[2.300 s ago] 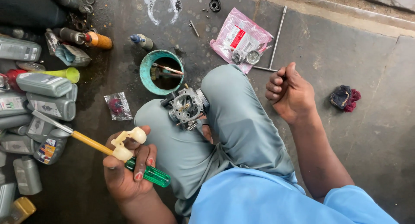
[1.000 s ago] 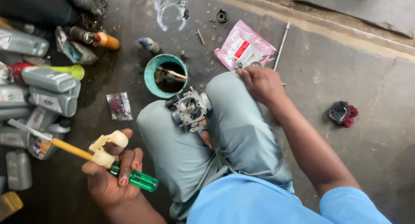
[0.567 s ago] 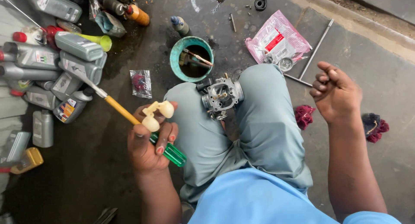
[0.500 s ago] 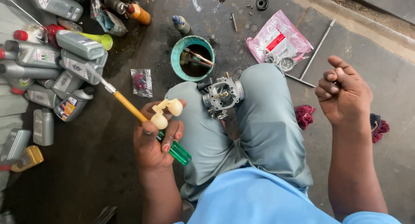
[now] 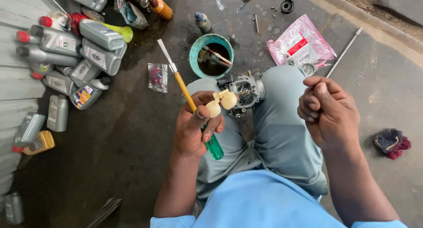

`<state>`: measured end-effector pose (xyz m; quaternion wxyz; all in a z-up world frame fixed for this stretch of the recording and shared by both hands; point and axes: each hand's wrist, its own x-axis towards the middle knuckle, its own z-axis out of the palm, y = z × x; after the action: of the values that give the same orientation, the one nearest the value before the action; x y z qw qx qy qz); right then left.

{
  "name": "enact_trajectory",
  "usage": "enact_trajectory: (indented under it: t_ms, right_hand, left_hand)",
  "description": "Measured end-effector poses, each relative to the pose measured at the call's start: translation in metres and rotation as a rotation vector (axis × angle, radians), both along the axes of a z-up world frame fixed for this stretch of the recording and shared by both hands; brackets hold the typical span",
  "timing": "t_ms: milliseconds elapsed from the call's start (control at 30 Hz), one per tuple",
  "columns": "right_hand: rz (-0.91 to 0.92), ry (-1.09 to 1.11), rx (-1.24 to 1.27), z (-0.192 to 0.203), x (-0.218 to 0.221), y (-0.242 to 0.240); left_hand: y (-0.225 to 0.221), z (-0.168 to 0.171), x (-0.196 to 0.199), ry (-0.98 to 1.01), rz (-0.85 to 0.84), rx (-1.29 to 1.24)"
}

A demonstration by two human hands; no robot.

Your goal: Repairing and cleaning a motorcycle carburetor using tools and cleaning fluid.

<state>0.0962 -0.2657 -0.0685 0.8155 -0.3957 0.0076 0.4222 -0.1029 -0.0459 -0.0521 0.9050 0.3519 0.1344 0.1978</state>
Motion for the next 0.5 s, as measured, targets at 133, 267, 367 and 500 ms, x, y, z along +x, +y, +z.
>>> enact_trajectory:
  t_ms: [133, 267, 367, 500]
  right_hand:
    - [-0.008, -0.387, -0.087, 0.0, -0.025, 0.001]
    - [0.131, -1.447, -0.354, 0.033, -0.029, 0.022]
    - [0.239, -1.713, -0.249, 0.047, -0.022, 0.043]
    - [0.347, -1.91, -0.315, 0.041, -0.014, 0.053]
  left_hand:
    - [-0.004, 0.009, 0.011, 0.022, -0.018, -0.178]
    - [-0.008, 0.008, 0.015, 0.06, -0.044, -0.262]
    - [-0.012, -0.01, 0.009, 0.089, -0.046, -0.192]
    - [-0.016, -0.009, 0.011, 0.106, -0.036, -0.184]
